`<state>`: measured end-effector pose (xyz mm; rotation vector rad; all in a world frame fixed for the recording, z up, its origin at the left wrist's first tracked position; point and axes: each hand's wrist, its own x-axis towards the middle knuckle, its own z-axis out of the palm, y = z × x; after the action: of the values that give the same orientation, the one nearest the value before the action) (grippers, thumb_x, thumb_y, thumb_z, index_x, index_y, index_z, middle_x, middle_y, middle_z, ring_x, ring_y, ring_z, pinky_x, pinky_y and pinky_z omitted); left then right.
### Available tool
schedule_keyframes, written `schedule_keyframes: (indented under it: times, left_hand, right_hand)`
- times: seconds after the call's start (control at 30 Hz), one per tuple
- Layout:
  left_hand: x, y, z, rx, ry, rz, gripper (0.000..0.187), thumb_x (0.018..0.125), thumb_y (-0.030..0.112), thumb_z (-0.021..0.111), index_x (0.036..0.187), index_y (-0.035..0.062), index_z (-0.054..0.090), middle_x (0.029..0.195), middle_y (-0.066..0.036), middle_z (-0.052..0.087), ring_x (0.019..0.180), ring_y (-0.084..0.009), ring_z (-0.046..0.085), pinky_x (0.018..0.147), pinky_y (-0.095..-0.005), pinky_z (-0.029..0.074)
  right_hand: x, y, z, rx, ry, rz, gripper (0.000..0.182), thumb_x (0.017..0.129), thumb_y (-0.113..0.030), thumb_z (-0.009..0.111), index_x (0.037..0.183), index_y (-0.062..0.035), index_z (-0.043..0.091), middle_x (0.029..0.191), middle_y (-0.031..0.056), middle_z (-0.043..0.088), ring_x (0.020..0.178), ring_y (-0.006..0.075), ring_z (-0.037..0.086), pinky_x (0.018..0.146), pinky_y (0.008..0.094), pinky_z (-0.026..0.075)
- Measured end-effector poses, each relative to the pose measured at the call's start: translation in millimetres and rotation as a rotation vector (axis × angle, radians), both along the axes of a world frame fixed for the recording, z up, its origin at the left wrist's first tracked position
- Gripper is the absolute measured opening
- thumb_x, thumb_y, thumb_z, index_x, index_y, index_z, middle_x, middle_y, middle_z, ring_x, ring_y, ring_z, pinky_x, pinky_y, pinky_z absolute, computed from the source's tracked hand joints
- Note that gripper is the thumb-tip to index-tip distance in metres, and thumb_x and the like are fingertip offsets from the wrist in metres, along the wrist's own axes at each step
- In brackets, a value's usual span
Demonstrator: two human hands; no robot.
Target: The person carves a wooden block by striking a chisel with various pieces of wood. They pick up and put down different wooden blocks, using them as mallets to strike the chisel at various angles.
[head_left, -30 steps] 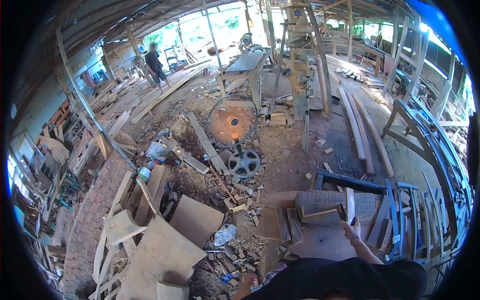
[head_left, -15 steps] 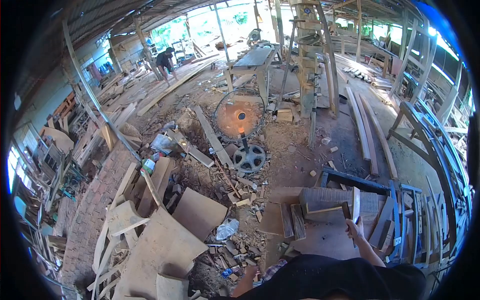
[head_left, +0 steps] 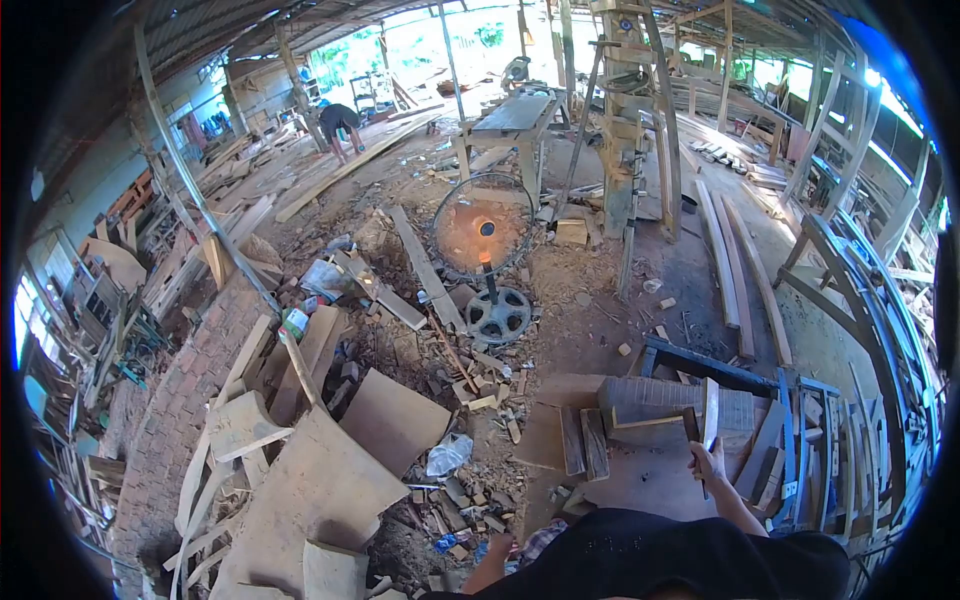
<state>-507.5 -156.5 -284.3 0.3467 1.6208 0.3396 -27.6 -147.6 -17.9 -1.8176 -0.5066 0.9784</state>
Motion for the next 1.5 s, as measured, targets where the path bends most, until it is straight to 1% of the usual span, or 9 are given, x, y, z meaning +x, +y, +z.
schedule_keyframes:
  times: [0.1,0.17,0.3,0.7,0.8,1.07,1.2,1.33,1.5]
  left_hand:
    - [1.8,2.1,-7.3,-0.042,0.071,0.043,0.018,0.085,0.003,0.056,0.099,-0.0069,0.062,0.084,-0.017,0.065,0.072,-0.0276,0.068,0.058,-0.0372,0.059]
    - [-1.2,2.4,-5.5,-0.002,0.047,-0.088,0.018,0.085,0.002,0.056,0.099,-0.0064,0.062,0.087,-0.017,0.065,0.073,-0.0281,0.068,0.057,-0.0371,0.059]
    - [6.4,6.1,-7.3,-0.024,0.099,-0.013,0.018,0.085,0.0,0.055,0.1,-0.0059,0.062,0.089,-0.017,0.065,0.073,-0.0283,0.068,0.056,-0.0368,0.059]
    - [8.7,6.8,-2.3,-0.038,0.06,0.023,0.015,0.083,0.0,0.06,0.096,-0.0061,0.064,0.085,-0.018,0.065,0.066,-0.0272,0.067,0.056,-0.0368,0.059]
    - [7.0,5.7,-4.6,-0.035,0.108,-0.042,0.017,0.084,0.001,0.058,0.098,-0.0068,0.063,0.085,-0.019,0.065,0.067,-0.0279,0.067,0.057,-0.0368,0.059]
    - [-0.1,3.8,-4.1,-0.003,-0.032,-0.006,0.019,0.084,0.001,0.053,0.099,-0.0067,0.061,0.081,-0.02,0.064,0.065,-0.0297,0.067,0.057,-0.0385,0.059]
    - [4.7,5.6,8.9,-0.016,0.047,-0.03,0.018,0.084,0.0,0.052,0.099,-0.0063,0.061,0.08,-0.02,0.064,0.065,-0.03,0.067,0.056,-0.0389,0.059]
    - [3.5,5.1,12.1,-0.037,0.035,-0.04,0.019,0.085,0.001,0.051,0.099,-0.0063,0.061,0.083,-0.021,0.064,0.069,-0.0305,0.067,0.058,-0.0398,0.059]
    - [8.6,18.8,11.8,-0.025,0.04,-0.088,0.022,0.086,0.002,0.05,0.105,-0.0059,0.058,0.089,-0.02,0.064,0.075,-0.0315,0.067,0.06,-0.0416,0.058]
  right_hand:
    - [2.2,0.2,-6.3,-0.012,0.007,-0.002,0.043,0.081,-0.026,0.069,0.104,-0.0108,0.035,0.055,0.0072,0.048,0.039,0.0147,0.049,0.03,0.0276,0.034]
    - [2.3,-0.2,-6.1,-0.017,0.009,-0.007,0.043,0.082,-0.025,0.069,0.104,-0.0109,0.035,0.055,0.0074,0.048,0.038,0.0149,0.049,0.03,0.0273,0.034]
    - [0.3,-0.3,-2.8,-0.025,-0.028,0.0,0.043,0.081,-0.026,0.068,0.106,-0.0088,0.037,0.059,0.009,0.051,0.04,0.0148,0.05,0.032,0.0275,0.037]
    - [-1.4,0.2,-0.8,-0.05,-0.022,0.019,0.045,0.082,-0.027,0.068,0.108,-0.0101,0.035,0.058,0.0092,0.05,0.039,0.0154,0.049,0.031,0.0275,0.036]
    - [-3.1,-0.3,-0.1,-0.033,-0.026,0.022,0.045,0.083,-0.026,0.068,0.109,-0.0098,0.034,0.06,0.0088,0.05,0.042,0.015,0.051,0.031,0.0271,0.037]
    - [-11.2,-0.4,4.5,-0.034,-0.116,0.058,0.045,0.084,-0.025,0.067,0.11,-0.0079,0.034,0.061,0.0078,0.051,0.044,0.0128,0.052,0.033,0.025,0.038]
    - [-12.2,-0.8,2.9,-0.032,-0.129,0.065,0.045,0.084,-0.024,0.067,0.111,-0.0079,0.035,0.061,0.0079,0.051,0.043,0.0129,0.052,0.033,0.0247,0.038]
    - [-13.3,-2.0,5.4,-0.015,-0.107,0.045,0.053,0.078,-0.026,0.071,0.112,-0.0059,0.037,0.067,0.0073,0.053,0.046,0.0133,0.053,0.036,0.0264,0.04]
    - [-10.4,2.0,4.6,0.006,-0.12,0.036,0.054,0.077,-0.026,0.072,0.113,-0.0049,0.036,0.067,0.0077,0.052,0.046,0.0133,0.053,0.036,0.0266,0.04]
